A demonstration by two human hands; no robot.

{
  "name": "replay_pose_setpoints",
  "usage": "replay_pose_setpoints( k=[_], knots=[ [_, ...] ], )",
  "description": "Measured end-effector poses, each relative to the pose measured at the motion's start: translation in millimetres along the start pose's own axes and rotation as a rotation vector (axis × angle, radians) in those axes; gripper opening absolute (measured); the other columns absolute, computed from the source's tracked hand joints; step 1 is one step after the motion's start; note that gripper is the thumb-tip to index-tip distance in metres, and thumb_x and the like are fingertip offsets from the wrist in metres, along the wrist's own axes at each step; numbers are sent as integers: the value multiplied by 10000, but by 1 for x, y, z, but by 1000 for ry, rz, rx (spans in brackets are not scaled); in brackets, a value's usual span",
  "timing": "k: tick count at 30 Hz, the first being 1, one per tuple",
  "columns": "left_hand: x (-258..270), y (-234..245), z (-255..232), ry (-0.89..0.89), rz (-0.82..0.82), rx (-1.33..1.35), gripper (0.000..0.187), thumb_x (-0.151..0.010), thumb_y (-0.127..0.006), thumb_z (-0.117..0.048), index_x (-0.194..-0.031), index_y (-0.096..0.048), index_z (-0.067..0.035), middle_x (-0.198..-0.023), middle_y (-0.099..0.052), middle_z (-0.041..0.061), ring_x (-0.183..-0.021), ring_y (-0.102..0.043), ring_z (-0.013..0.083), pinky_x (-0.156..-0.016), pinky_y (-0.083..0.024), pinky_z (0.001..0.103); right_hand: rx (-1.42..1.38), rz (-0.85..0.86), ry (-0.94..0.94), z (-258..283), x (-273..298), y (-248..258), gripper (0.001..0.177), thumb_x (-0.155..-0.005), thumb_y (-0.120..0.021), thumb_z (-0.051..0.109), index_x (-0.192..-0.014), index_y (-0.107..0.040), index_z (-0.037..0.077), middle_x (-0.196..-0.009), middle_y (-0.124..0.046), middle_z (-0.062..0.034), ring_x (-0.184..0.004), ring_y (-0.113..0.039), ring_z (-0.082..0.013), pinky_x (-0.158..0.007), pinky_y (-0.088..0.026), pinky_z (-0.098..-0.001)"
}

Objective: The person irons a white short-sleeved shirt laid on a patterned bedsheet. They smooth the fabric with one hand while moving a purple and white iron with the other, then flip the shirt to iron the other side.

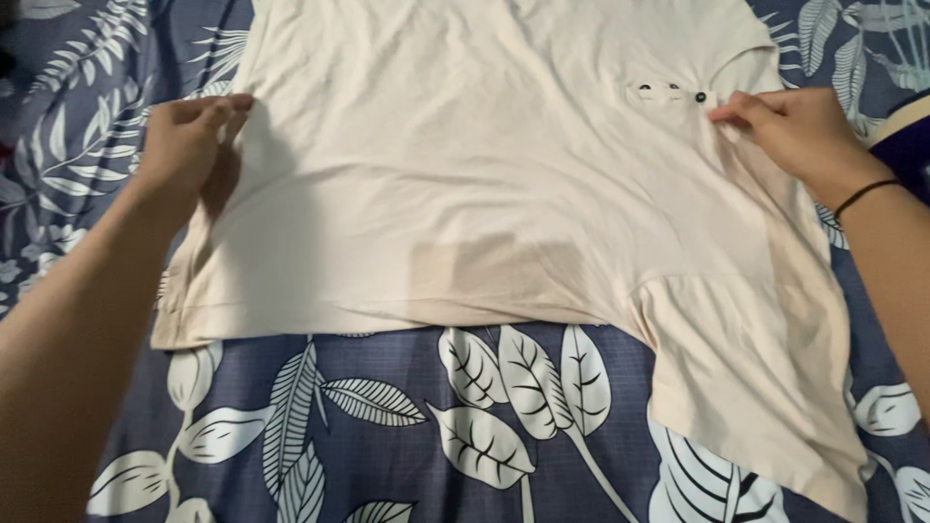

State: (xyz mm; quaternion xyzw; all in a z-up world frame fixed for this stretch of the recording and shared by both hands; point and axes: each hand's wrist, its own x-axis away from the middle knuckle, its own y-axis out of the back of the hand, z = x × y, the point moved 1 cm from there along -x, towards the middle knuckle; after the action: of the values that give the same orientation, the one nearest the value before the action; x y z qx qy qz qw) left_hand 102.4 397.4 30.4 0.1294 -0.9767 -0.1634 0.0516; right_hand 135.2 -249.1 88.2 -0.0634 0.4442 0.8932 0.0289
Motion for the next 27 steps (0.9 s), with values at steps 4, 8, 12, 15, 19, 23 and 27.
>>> replay_pose_setpoints(
  k=[4,8,12,15,19,23,27],
  knots=[
    [6,2,-2,-221,23,-96,334,-1100,-558,-256,-1264,-728,-20,-1110,-678,70,-876,-591,91,-761,-475,249,28,-7,-104,13,3,-3,247,-1063,-670,329,-1105,-800,123,-1036,-764,-70,-938,-671,-135,-888,-503,-275],
    [6,-1,3,-364,57,-131,342,-1118,-556,-234,-1294,-721,9,-1232,-653,60,-1036,-617,104,-881,-489,260,12,-31,-3,21,9,-5,253,-1076,-634,318,-1121,-792,126,-1074,-767,-36,-981,-673,-121,-909,-489,-271],
    [6,9,9,10,87,-100,376,-1158,-520,-278,-1415,-739,-114,-877,-599,220,-759,-474,274,-690,-411,411,15,-8,-40,19,10,-9,258,-1075,-618,306,-1128,-794,126,-1123,-758,-58,-1026,-659,-153,-946,-469,-284],
    [0,3,9,-149,92,-53,331,-1108,-568,-195,-1315,-713,18,-1132,-680,224,-914,-625,208,-803,-474,343,9,6,27,16,8,-9,263,-1090,-596,285,-1152,-781,109,-1197,-739,-76,-1090,-651,-166,-977,-457,-297],
    [5,5,16,-538,-5,-451,315,-1070,-566,-127,-1331,-694,-6,-1467,-572,245,-1167,-639,302,-978,-505,399,22,11,20,16,10,-9,263,-1095,-585,272,-1156,-776,102,-1223,-734,-78,-1104,-653,-177,-981,-463,-306],
    [11,-2,24,-582,-96,-616,376,-1036,-560,-170,-1378,-689,-81,-1524,-549,200,-1348,-525,352,-1126,-401,462,49,17,-70,21,13,-8,256,-1080,-592,271,-1168,-775,115,-1205,-747,-75,-1080,-667,-189,-963,-482,-322],
    [19,-5,22,-597,-171,-711,378,-1039,-530,-191,-1366,-700,-105,-1512,-591,135,-1429,-470,337,-1167,-277,523,110,16,-100,26,16,-9,252,-1070,-614,292,-1168,-780,129,-1204,-742,-76,-1091,-666,-200,-979,-483,-338]
  ],
)
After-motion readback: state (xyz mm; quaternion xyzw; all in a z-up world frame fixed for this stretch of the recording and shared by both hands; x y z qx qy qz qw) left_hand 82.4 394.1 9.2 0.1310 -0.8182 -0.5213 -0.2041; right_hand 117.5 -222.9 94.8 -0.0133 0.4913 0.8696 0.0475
